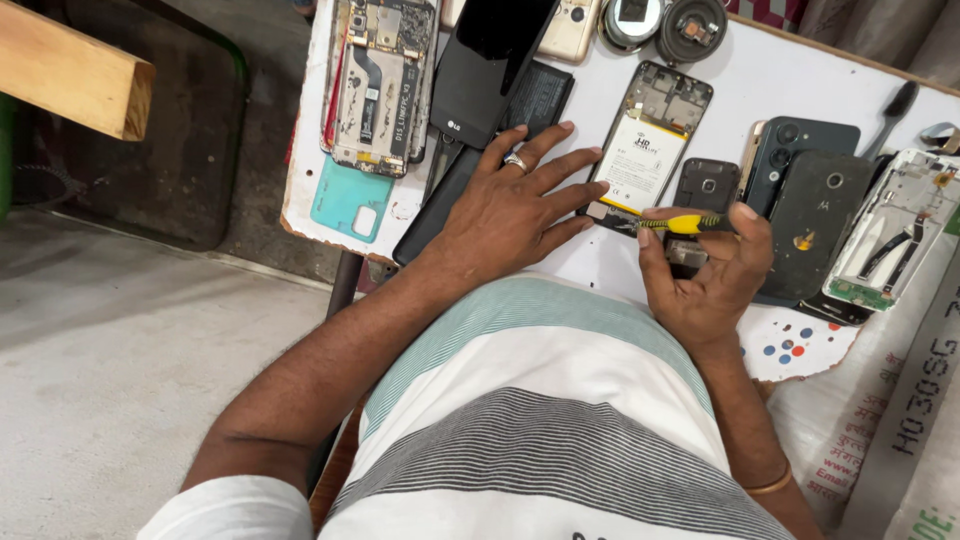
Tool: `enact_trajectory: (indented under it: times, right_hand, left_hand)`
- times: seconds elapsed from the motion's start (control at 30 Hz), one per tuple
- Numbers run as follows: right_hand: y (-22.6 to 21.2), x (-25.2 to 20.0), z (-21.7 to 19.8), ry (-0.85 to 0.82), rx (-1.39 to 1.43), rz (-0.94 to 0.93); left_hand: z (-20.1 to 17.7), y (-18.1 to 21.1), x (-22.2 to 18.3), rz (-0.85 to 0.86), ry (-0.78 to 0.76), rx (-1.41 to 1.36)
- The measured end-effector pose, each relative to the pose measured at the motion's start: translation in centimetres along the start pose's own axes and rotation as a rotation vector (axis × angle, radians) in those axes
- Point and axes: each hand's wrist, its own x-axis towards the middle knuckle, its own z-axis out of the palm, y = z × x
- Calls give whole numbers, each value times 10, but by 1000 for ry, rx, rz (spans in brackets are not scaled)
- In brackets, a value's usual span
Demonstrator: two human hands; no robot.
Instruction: The person uses a yellow-handled screwdriver to loosen screws around the perimeter of a smartphone's internal frame. They then lift the battery out of the phone chassis and set it aside on the workbench.
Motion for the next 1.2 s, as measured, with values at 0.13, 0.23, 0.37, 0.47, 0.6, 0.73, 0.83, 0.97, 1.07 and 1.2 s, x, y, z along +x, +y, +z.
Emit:
enact_trajectory:
  times: [0.13, 0.23, 0.37, 0.47, 0.6, 0.73, 0.83, 0.97, 1.07, 1.2]
  right_hand:
    - [-2, 0, -2, -28, -23, 14]
    - [-2, -3, -1, -21, 12, 32]
    - [0, -14, -2, 59, 78, 113]
    - [1, -20, -7, 86, 129, 201]
    - [2, -22, -7, 105, 135, 226]
    - [4, -16, -3, 63, 50, 132]
    - [3, -14, -2, 57, 45, 127]
    - [2, -11, -2, 53, 40, 122]
    - [0, -9, 0, 51, 41, 121]
    - [-1, -7, -1, 39, 23, 106]
  left_hand:
    - [2, -1, -1, 0, 5, -8]
    - [4, -1, -1, -3, 5, -7]
    - [6, -2, -2, -4, 3, -17]
    - [6, -2, -3, -2, -6, -19]
    - [5, -2, -1, 8, 7, -16]
    - [6, -3, -1, 6, 5, -14]
    - [7, -3, -2, 0, -4, -12]
    - [8, -3, -2, -2, -4, -16]
    - [8, -4, -2, 10, -1, -15]
    - [11, -4, -3, 3, 4, -16]
